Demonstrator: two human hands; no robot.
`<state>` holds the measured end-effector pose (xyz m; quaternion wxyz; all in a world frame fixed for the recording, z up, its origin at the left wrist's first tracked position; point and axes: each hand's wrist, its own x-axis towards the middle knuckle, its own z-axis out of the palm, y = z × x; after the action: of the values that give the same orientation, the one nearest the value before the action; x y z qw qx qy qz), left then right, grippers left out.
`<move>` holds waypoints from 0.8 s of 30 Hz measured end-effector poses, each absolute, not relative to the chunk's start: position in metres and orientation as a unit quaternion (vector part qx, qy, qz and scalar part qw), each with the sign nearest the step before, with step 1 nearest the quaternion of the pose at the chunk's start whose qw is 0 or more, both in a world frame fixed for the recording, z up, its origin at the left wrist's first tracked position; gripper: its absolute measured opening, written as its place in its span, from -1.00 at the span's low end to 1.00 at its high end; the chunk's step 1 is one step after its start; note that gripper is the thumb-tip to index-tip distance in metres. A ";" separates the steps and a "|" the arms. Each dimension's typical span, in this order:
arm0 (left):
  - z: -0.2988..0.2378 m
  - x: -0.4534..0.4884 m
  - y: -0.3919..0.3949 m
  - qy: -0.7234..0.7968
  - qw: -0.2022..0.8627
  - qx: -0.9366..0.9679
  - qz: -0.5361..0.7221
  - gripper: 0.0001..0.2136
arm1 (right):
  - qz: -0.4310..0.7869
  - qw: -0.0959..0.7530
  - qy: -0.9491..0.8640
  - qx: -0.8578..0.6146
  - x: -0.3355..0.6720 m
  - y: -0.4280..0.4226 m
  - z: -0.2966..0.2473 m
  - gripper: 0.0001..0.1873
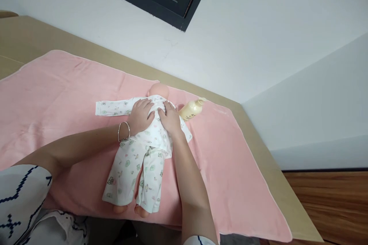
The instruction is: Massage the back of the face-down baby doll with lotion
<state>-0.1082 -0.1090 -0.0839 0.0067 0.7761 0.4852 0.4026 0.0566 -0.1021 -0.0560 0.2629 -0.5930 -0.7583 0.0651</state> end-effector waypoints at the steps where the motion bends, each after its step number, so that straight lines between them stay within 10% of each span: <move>1: -0.083 -0.109 -0.109 0.476 0.003 0.780 0.406 -0.69 | 0.064 0.274 -0.753 -0.594 0.055 -0.103 -0.057 -0.50; 24: -0.084 -0.107 -0.110 0.489 0.007 0.767 0.416 -0.73 | 0.021 0.244 -0.729 -0.639 0.041 -0.100 -0.054 -0.61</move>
<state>-0.1071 -0.1098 -0.0841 0.0073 0.7666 0.4889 0.4163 0.0405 -0.0998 -0.0541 0.2441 -0.6394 -0.7288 0.0210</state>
